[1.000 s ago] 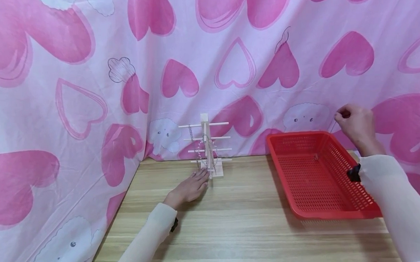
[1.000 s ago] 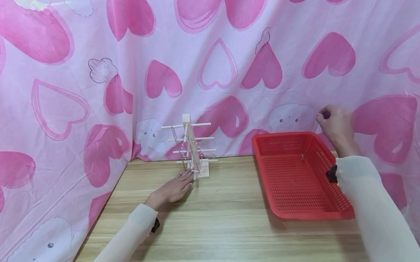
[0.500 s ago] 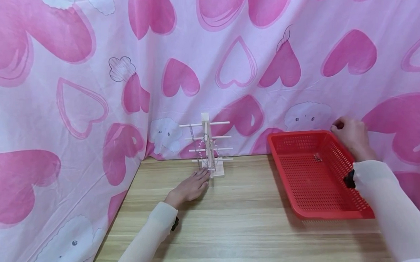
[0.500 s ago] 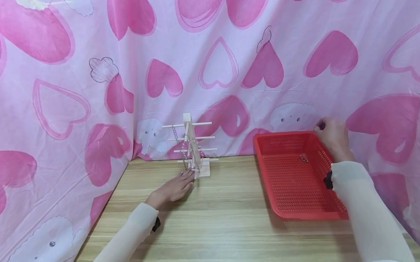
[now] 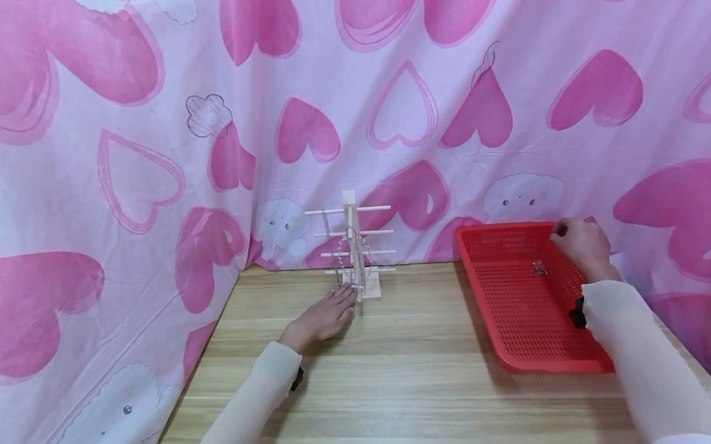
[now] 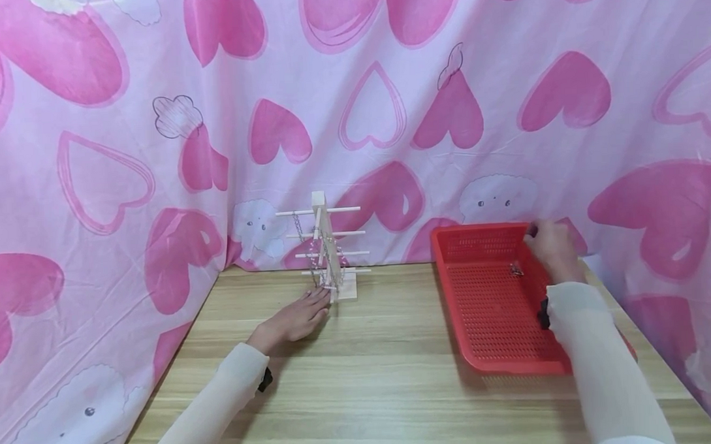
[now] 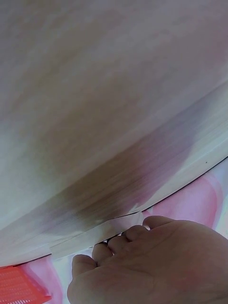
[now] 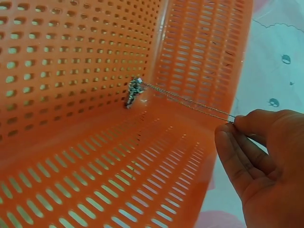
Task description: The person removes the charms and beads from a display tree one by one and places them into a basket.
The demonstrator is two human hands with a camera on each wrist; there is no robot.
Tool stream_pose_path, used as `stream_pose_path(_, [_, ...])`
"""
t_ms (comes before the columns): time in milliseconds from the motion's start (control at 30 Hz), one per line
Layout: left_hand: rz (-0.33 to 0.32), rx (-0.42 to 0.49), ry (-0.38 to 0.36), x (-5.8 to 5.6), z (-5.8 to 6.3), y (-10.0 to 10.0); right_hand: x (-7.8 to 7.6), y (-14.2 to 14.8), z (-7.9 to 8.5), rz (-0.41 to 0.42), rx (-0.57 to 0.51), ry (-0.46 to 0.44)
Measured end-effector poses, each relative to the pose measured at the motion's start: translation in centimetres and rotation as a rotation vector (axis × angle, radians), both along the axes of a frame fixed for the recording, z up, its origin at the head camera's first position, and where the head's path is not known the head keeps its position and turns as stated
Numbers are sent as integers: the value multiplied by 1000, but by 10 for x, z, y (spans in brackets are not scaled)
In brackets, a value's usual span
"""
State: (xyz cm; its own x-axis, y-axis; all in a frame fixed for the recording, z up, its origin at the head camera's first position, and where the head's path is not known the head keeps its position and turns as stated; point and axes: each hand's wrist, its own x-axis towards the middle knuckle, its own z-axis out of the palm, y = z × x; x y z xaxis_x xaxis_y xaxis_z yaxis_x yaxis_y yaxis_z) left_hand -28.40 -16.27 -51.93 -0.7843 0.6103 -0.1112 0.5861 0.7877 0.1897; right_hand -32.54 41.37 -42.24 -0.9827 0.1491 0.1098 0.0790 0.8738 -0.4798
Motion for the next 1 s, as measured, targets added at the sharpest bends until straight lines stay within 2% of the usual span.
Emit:
stream_pose_path(233, [-11,-1,-6,0,-1,2,-2,7,-15,12,30,-45])
stream_pose_path(433, [-6,2,-5,1,-2,3,0,9,-23,-2,-14,-78])
stream_pose_path(533, [-5,1,-1,0,-3,4,1,8,-25,-2,-15,-66])
stream_pose_path(800, [-8,10,3,-1,-3,2,2,3,-22,11,-15,-36])
stream_pose_path(1000, [-1,2,1,0,0,-1,-6,-21,-6,61,-51,-5])
